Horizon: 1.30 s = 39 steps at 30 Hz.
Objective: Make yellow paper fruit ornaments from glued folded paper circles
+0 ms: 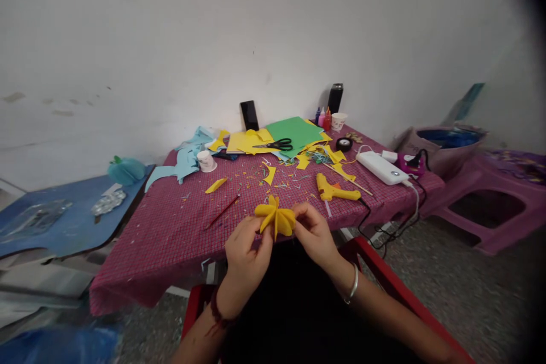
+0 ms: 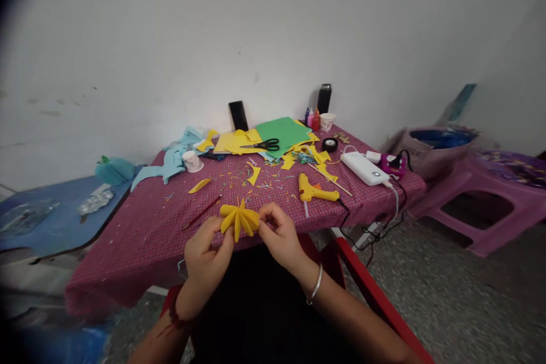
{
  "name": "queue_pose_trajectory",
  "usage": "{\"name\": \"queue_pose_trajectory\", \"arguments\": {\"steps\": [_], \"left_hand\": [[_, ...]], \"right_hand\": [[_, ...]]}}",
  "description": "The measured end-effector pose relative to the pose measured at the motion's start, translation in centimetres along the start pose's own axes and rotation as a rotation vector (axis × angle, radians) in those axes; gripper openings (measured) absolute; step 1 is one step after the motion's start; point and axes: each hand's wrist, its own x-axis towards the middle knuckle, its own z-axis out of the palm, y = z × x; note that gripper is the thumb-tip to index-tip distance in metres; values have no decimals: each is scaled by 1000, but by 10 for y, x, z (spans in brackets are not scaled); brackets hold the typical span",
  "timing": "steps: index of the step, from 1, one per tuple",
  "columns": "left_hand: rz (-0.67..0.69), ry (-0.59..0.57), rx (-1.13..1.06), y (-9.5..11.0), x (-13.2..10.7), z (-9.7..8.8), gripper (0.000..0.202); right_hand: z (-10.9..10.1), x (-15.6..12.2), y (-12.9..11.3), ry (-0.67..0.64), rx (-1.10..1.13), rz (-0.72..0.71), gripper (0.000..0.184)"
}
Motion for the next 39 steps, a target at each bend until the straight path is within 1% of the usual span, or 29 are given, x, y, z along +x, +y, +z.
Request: {"name": "queue_pose_trajectory", "arguments": {"steps": [3, 6, 9, 11, 13, 15, 17, 19, 22, 25, 29, 34, 37, 39], "left_hand": [[102, 0, 49, -1, -2, -1, 16], [181, 13, 112, -3, -5, -1, 22], [219, 7, 152, -5, -6, -3, 23], [227, 0, 157, -5, -5, -4, 22], [217, -13, 136, -5, -5, -4, 20], [203, -28, 96, -4, -4, -4, 21], [187, -50, 65, -4, -4, -3, 22], [182, -61, 51, -3, -4, -3, 20], [195, -28, 33, -2, -3, -6, 23], [201, 6, 19, 1, -1, -12, 29], [212, 15, -19, 5, 0, -17, 30], [222, -18, -28, 6, -3, -14, 30], [223, -39, -32, 4, -4, -11, 29], [203, -59, -64, 3, -4, -10, 29]], "right_hand": [[1, -2, -2, -17, -117, -94, 6], [3, -3, -5, -38, -212, -206, 9], [2, -2, -9, -38, -301, -332, 12], [1, -2, -10, -29, -344, -387, 13], [0, -2, -10, -46, -324, -389, 14], [-1, -1, -11, -69, -261, -364, 18], [-2, 0, -12, -93, -240, -368, 22], [-3, 1, -16, -113, -282, -410, 22], [-5, 3, -21, -133, -345, -459, 20], [-6, 2, -26, -158, -375, -460, 22], [-6, -1, -31, -200, -439, -456, 22], [-2, -4, -38, -207, -546, -490, 16], [1, -5, -39, -185, -526, -490, 13], [1, -5, -38, -148, -464, -465, 13]]}}
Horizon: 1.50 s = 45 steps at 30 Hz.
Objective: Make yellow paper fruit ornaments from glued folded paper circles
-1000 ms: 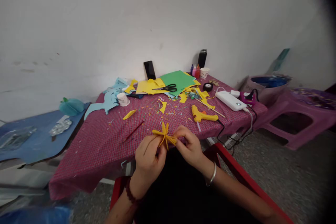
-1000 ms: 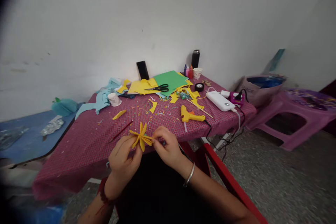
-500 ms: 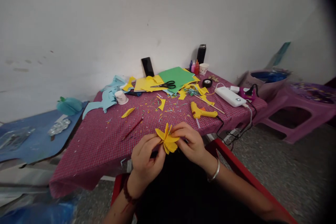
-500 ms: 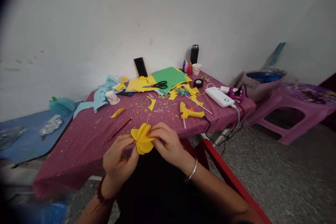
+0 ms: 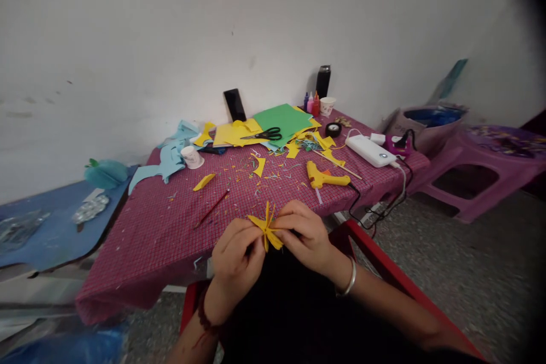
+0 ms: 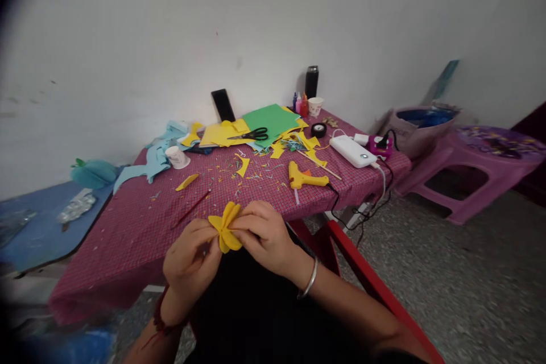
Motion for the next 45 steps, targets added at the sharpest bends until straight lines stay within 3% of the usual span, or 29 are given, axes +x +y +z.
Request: {"name": "queue_pose_trajectory", "arguments": {"steps": [6, 11, 16, 27, 37, 45], "left_hand": [[-110, -74, -325, -4, -4, -1, 30], [-26, -59, -312, 0, -1, -4, 31], [10, -72, -361, 0, 0, -6, 25], [-226, -35, -468, 6, 5, -4, 20], [-274, -115, -559, 4, 1, -1, 25], [-231, -149, -535, 6, 4, -2, 22]], "right_hand": [[4, -4, 10, 77, 377, 239, 9], [8, -5, 17, 99, 612, 379, 18], [11, -9, 23, 133, 704, 431, 16], [15, -9, 25, 212, 888, 685, 30], [13, -10, 27, 200, 833, 699, 31], [12, -8, 22, 233, 965, 759, 36]]}}
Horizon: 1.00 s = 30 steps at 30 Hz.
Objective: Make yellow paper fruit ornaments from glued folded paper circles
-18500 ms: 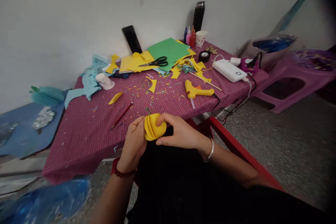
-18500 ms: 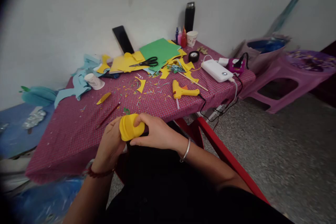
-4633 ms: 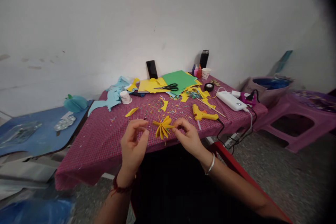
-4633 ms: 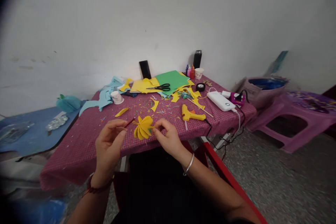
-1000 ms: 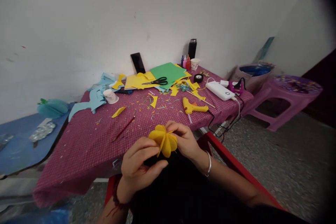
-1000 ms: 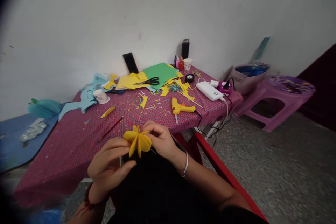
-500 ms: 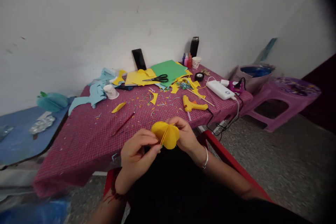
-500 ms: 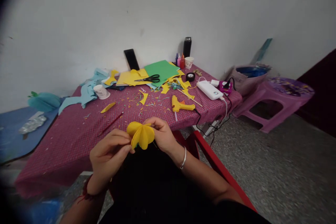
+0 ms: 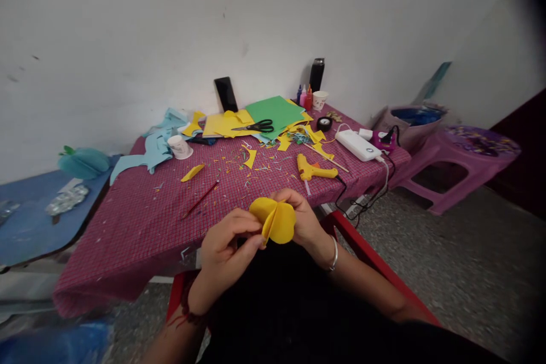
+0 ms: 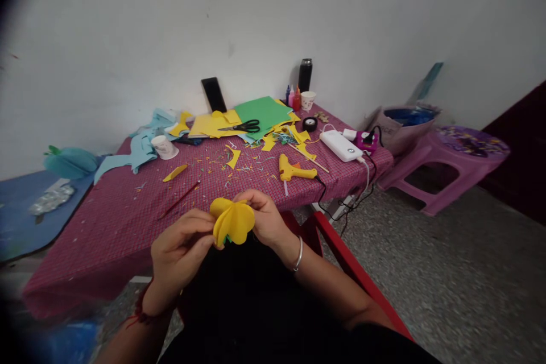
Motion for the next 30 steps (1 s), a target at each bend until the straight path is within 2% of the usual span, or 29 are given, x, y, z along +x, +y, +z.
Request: {"name": "queue_pose_trajectory", "arguments": {"steps": [3, 7, 12, 16, 20, 23, 27, 30], "left_hand": [[-10, 29, 5, 0, -2, 3, 32], [38, 117, 140, -1, -4, 6, 46], [150, 29, 310, 6, 1, 6, 24], [151, -27, 465, 12, 2, 8, 12], [91, 7, 510, 8, 1, 10, 11], [48, 31, 502, 5, 2, 10, 11], [-22, 23, 442, 2, 0, 8, 13], [-110, 134, 324, -1, -7, 10, 14]], "right_hand": [[1, -1, 1, 15, 24, 36, 39], [1, -2, 4, 11, 56, 101, 42], [0, -2, 10, -20, 74, 105, 38], [-2, -2, 8, -35, 14, 19, 32], [-5, -4, -2, -151, -185, -207, 14], [-6, -5, -8, -224, -309, -326, 9], [-5, -5, -12, -214, -402, -410, 11], [-4, -6, -16, -231, -454, -489, 11]]}}
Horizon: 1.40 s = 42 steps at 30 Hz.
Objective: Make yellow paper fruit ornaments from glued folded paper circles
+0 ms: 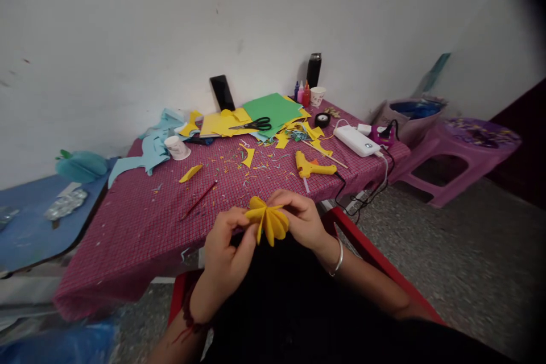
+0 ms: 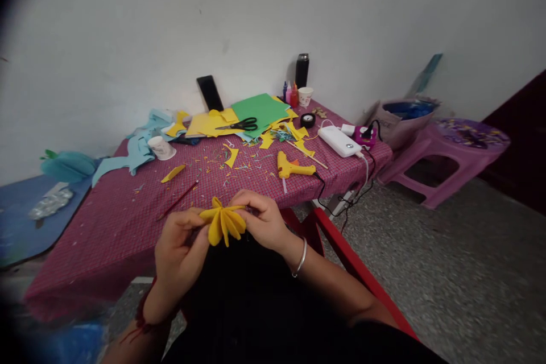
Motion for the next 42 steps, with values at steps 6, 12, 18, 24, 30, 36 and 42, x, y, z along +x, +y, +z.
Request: {"name": "queue_pose_trajectory", "arguments": {"steps": [6, 12, 18, 24, 30, 36, 42], "left_hand": [[-80, -12, 43, 4, 1, -5, 23], [137, -279, 247, 22, 9, -19, 15], [108, -433, 350, 38, 8, -24, 20], [53, -571, 378, 49, 9, -33, 21], [223, -216, 287, 52, 5, -35, 16], [229, -241, 180, 50, 9, -33, 19], [222, -356, 135, 50, 8, -33, 20]], "right_hand": [[-3, 3, -13, -115, -169, -135, 9], [-6, 6, -31, -275, -435, -244, 11], [-7, 5, -46, -376, -561, -262, 10], [-3, 5, -54, -447, -584, -216, 7], [2, 5, -59, -421, -586, -223, 8], [5, 2, -59, -419, -578, -215, 7], [4, 0, -66, -485, -667, -262, 13]]}}
